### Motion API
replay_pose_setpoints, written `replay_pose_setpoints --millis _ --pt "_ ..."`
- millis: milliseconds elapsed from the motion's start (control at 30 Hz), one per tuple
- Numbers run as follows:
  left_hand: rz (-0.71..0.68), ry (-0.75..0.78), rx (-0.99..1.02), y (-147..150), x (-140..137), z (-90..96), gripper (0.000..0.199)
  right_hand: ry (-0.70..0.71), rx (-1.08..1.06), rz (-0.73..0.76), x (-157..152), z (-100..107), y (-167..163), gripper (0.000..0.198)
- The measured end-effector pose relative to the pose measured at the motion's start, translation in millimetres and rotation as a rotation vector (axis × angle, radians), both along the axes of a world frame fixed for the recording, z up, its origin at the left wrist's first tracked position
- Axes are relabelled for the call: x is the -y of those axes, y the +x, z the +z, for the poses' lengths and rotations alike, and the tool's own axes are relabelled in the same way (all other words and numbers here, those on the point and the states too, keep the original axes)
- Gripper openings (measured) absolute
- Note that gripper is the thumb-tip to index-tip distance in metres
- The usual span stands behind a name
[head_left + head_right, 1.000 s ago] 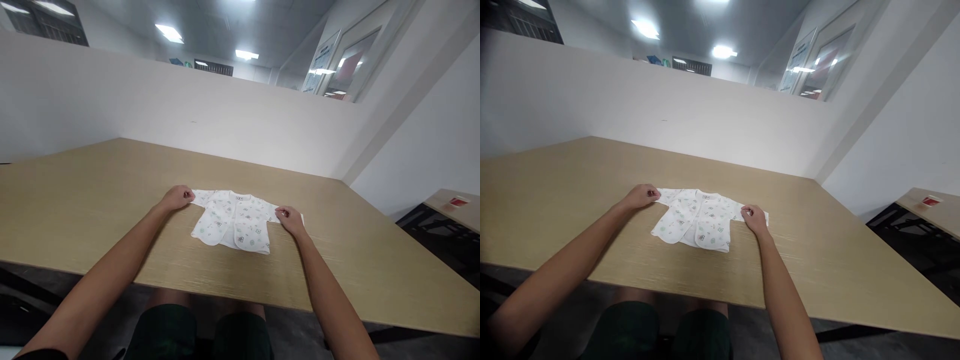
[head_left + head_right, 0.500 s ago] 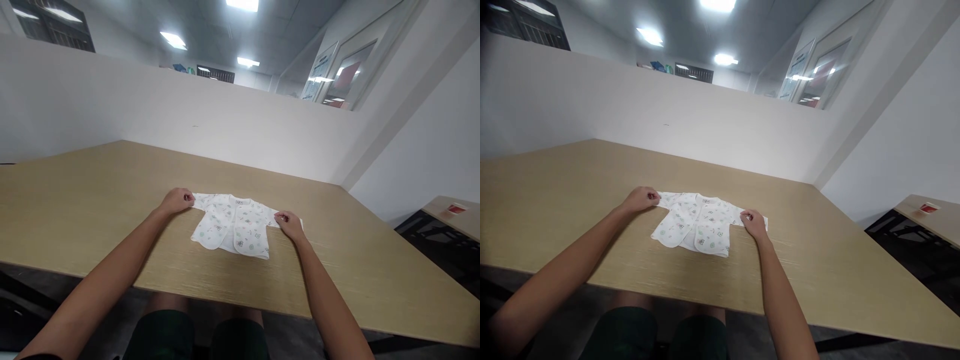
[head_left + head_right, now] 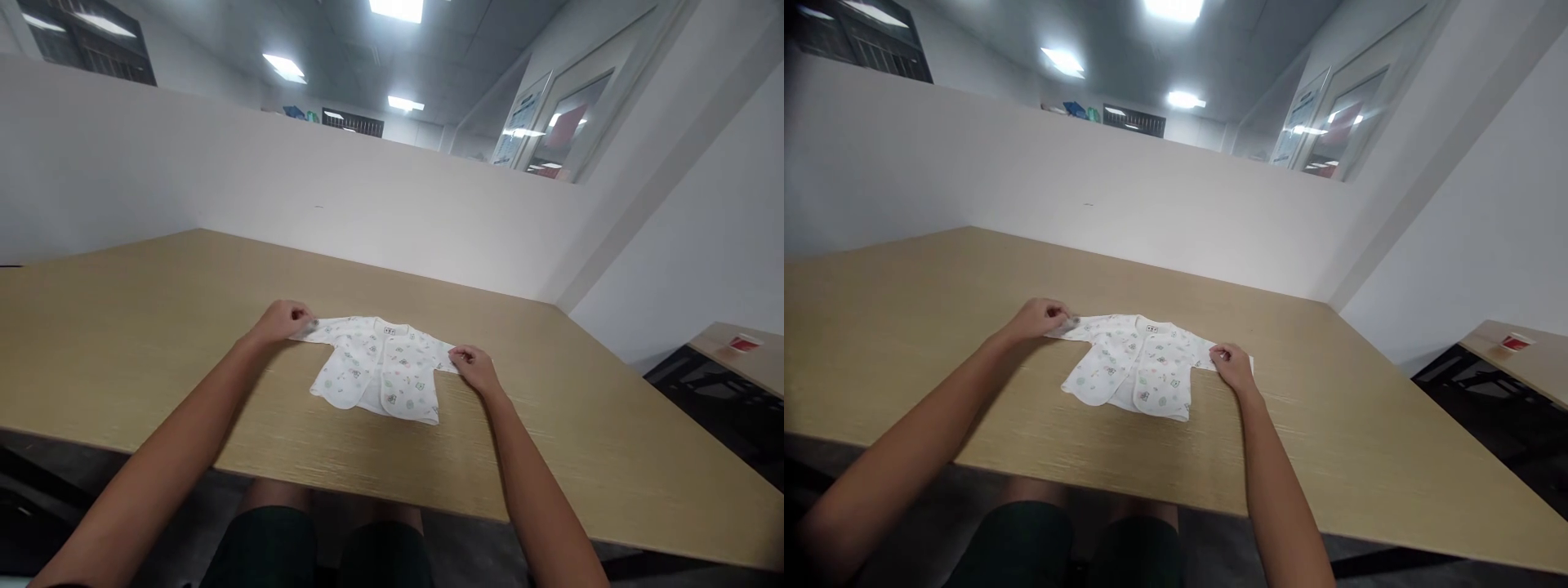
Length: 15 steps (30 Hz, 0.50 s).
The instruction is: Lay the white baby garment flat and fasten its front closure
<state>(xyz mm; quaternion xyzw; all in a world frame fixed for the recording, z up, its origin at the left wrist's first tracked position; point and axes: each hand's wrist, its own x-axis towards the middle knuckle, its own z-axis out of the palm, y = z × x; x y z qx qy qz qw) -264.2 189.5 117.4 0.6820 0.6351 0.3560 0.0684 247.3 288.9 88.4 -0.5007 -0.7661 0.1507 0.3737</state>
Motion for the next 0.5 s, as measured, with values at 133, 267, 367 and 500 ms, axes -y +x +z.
replay_pose_setpoints --millis 133,267,367,500 --pt "0.15 0.131 -0.116 2.6 -14.2 -12.2 0.04 0.116 0.016 -0.051 1.0 1.6 -5.3 0.037" --pt "0.083 -0.029 -0.315 24.5 -22.7 -33.1 0.045 0.043 0.202 -0.112 2.9 -2.1 -19.2 0.055" --pt "0.076 -0.195 -0.402 35.9 -20.5 -43.5 0.06 -0.118 0.439 -0.174 4.6 -6.2 -23.4 0.064" --pt "0.111 -0.363 -0.443 27.0 -13.8 -44.8 0.087 -0.223 0.562 -0.259 2.8 -8.9 -10.8 0.075"
